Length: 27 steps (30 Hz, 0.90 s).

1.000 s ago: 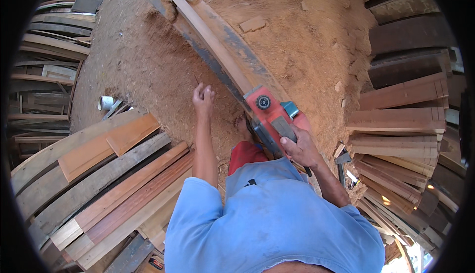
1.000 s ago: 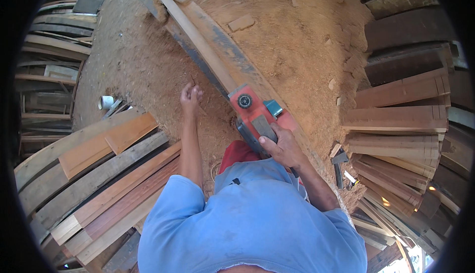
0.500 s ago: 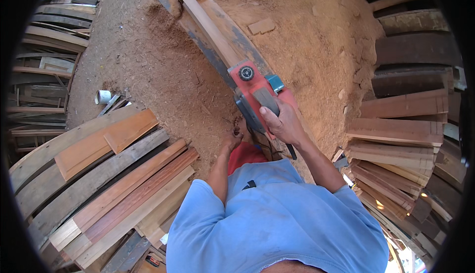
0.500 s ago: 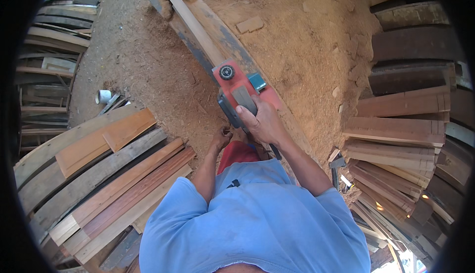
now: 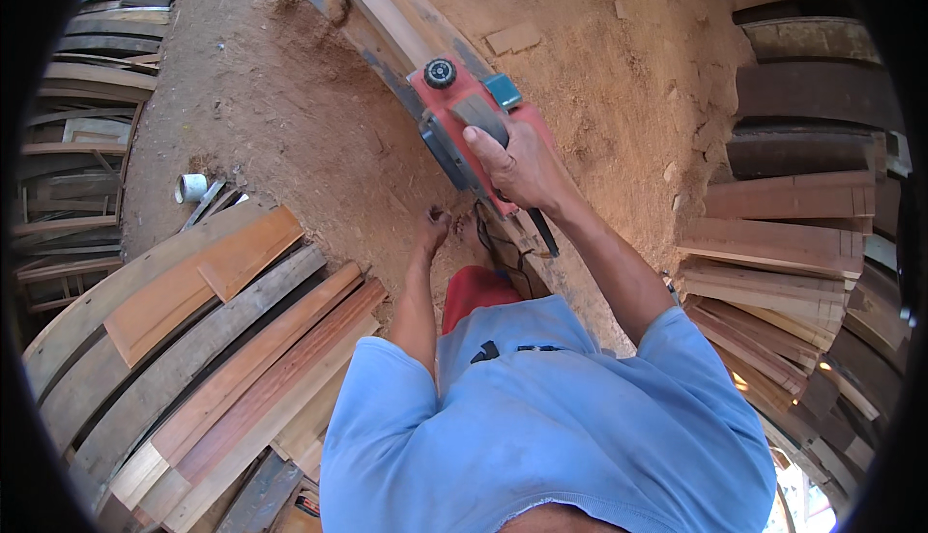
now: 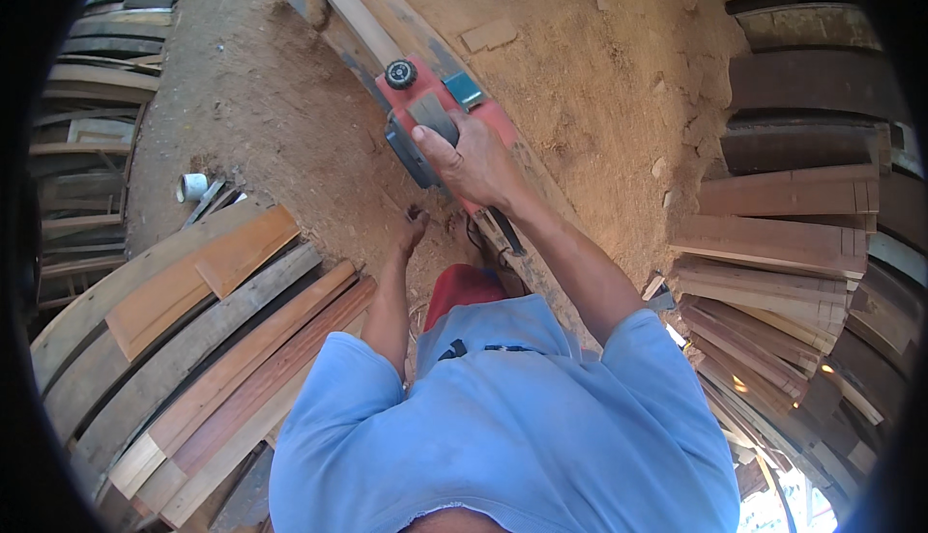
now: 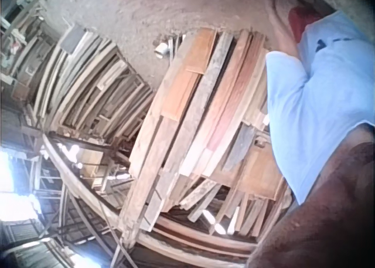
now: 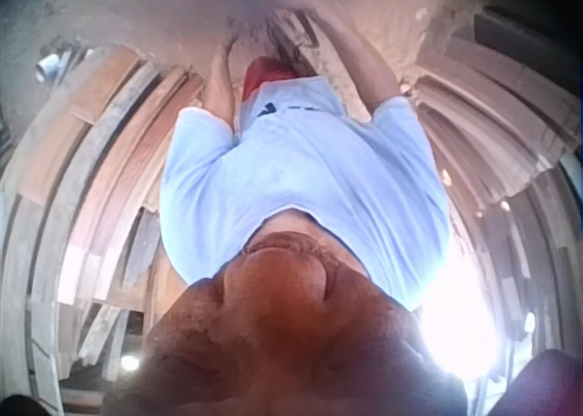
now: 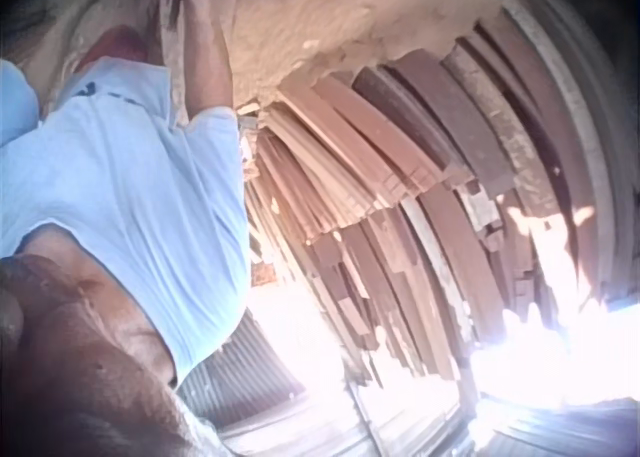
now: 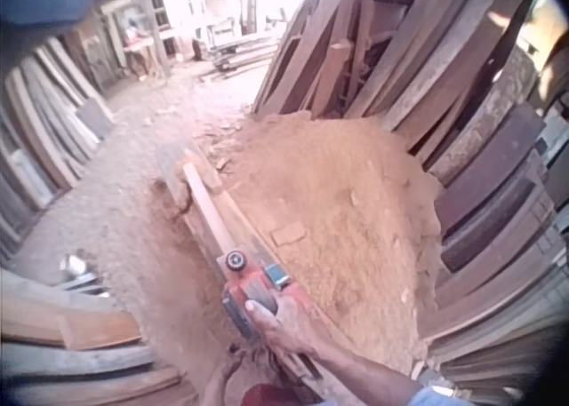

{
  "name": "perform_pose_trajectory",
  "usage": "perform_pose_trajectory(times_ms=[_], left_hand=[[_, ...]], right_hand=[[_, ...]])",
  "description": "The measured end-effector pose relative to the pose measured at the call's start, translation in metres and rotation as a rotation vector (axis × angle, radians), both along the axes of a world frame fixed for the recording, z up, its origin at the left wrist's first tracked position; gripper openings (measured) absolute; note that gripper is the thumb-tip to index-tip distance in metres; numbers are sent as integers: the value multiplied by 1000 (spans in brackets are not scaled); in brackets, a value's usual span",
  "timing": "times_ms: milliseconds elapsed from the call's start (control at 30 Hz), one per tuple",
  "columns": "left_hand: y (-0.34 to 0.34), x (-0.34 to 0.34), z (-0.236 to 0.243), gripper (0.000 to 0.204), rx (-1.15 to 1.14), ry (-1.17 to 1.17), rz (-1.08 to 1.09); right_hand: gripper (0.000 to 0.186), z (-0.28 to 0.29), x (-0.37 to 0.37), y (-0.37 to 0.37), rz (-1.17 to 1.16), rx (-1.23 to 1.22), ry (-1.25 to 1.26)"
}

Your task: The person uses a chisel and mallet to carve a wooden plank, then smooths it with an electric sander. They measure and mark the plank with a tape measure and square, preparing it for further processing.

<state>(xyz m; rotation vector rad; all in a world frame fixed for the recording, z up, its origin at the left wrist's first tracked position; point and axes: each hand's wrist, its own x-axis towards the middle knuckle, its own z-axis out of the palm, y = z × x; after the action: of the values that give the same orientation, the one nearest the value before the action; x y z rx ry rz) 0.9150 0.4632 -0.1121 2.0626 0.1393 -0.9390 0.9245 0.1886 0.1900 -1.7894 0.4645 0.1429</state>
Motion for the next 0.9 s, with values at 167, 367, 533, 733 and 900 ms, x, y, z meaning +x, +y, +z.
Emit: perform_pose_trajectory(times_ms=[167,367,533,733,900], left_hand=[[-7,53,-40,37,-281,12,260],[-74,116,3,41,-573,-4,442],[-106,149,47,48,-782,-57,472],[-111,197,-2,52,-791,-103,400],[-139,190,5,55,-412,-195,449]], right_hand=[[71,0,16,3,8,-1,-7],[71,-6,45,-1,-42,3,-47],[69,-6,70,2,-61,1,-75],[67,-4,104,11,-29,64,-73],[65,-5,140,0,-82,-28,-84]])
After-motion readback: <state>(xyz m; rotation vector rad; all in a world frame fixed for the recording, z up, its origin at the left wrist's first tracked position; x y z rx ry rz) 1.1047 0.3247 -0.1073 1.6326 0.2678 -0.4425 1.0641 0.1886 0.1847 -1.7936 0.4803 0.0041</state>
